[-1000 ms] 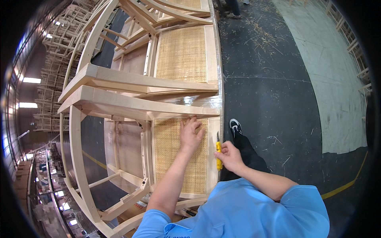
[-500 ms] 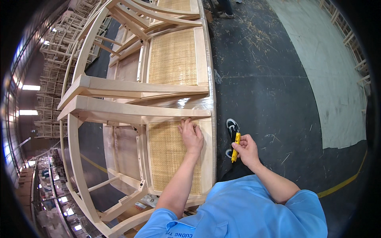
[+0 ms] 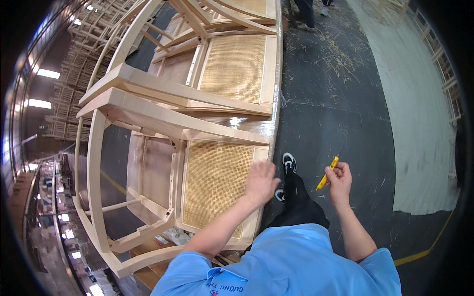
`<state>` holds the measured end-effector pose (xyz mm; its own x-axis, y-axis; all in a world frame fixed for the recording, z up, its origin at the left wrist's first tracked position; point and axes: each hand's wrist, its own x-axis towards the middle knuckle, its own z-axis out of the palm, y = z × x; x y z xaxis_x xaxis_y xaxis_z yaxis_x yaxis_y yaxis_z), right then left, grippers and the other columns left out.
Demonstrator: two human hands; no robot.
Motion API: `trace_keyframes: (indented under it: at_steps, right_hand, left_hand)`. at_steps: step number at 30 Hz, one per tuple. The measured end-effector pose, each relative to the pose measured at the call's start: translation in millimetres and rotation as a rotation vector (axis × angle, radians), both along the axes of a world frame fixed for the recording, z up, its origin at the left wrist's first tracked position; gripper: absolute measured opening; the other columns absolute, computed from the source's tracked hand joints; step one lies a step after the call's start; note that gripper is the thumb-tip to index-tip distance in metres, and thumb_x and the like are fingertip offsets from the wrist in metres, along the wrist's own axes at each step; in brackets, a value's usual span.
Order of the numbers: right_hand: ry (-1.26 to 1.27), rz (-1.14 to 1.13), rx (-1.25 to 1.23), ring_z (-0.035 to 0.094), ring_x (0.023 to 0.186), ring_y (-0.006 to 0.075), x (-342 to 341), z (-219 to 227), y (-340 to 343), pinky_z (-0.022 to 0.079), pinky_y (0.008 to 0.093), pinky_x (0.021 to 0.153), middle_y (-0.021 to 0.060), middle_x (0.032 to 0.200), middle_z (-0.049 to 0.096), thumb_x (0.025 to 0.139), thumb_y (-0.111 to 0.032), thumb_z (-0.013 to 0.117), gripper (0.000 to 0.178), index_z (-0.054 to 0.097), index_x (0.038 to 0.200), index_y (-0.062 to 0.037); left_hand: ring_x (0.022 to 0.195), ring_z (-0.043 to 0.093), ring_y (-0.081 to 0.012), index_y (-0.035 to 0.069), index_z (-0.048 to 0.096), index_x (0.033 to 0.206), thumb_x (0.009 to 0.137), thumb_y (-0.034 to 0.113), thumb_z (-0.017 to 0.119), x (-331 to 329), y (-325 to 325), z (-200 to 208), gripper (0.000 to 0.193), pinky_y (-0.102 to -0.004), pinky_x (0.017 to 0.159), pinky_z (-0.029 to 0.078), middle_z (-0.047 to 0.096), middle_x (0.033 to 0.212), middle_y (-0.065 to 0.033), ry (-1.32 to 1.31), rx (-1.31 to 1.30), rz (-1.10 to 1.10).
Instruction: The person uses a hammer to secure wooden dowels into the frame of a chair. They then use a utility knife to trim excess material from the woven cane seat. Finally, the person lifts the chair and places it upright on the floor.
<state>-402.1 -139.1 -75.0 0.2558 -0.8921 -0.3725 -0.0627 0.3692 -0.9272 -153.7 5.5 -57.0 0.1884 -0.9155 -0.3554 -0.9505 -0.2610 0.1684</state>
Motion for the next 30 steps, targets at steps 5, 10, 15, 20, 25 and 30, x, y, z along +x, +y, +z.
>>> trace_keyframes:
  at_steps: [5,10,15,20,25,30]
  right_hand:
    - [-0.008,0.075,0.024,0.06,0.07,0.0042,6,14,10,0.048,0.0213,0.057,0.001,0.09,0.068,0.101,-0.013,0.076,0.026,0.059,0.118,-0.0025]
    - [0.008,0.184,0.052,0.06,0.07,0.0047,8,16,15,0.047,0.0228,0.058,-0.0002,0.089,0.069,0.102,-0.013,0.074,0.024,0.061,0.119,-0.0028]
    - [-0.009,0.274,0.016,0.061,0.075,0.0048,2,29,3,0.048,0.0226,0.063,0.0015,0.095,0.073,0.106,-0.016,0.069,0.023,0.062,0.123,-0.003]
    - [0.066,0.366,-0.039,0.061,0.077,0.0048,-8,34,-11,0.048,0.0222,0.065,0.004,0.1,0.075,0.107,-0.017,0.067,0.023,0.062,0.124,-0.002]
    - [0.058,0.461,-0.029,0.06,0.077,0.005,5,47,-18,0.049,0.0222,0.065,0.0057,0.103,0.076,0.108,-0.019,0.067,0.025,0.062,0.126,-0.0015]
    - [0.074,0.621,0.012,0.064,0.08,0.0065,30,57,-33,0.051,0.023,0.068,0.0047,0.103,0.076,0.109,-0.02,0.066,0.025,0.063,0.126,-0.0025]
  left_hand:
    - [0.145,0.046,-0.0473,-0.002,0.047,0.155,0.105,0.039,0.062,0,-4,5,0.066,-0.0567,0.127,0.027,0.047,0.16,-0.0292,0.071,-0.149,0.148]
    - [0.157,0.031,-0.0502,0.005,0.038,0.166,0.107,0.039,0.06,-21,-5,1,0.071,-0.0573,0.132,0.021,0.036,0.17,-0.0252,0.458,0.082,0.206]
    - [0.159,0.026,-0.0526,0.005,0.042,0.163,0.101,0.034,0.069,-26,2,-4,0.074,-0.0595,0.131,0.019,0.028,0.173,-0.0276,0.212,-0.212,0.296]
    - [0.159,0.028,-0.05,0.007,0.045,0.162,0.101,0.039,0.069,-30,-5,-13,0.073,-0.0563,0.13,0.026,0.034,0.169,-0.0298,0.387,-0.134,0.248]
    - [0.158,0.035,-0.0439,0.012,0.056,0.155,0.099,0.036,0.072,-81,6,-17,0.062,-0.0568,0.129,0.029,0.044,0.166,-0.0209,0.55,-0.315,0.015]
    - [0.161,0.027,-0.0443,0.008,0.045,0.161,0.092,0.031,0.079,-50,38,-13,0.08,-0.0554,0.132,0.023,0.028,0.174,-0.0236,0.198,-0.465,0.518]
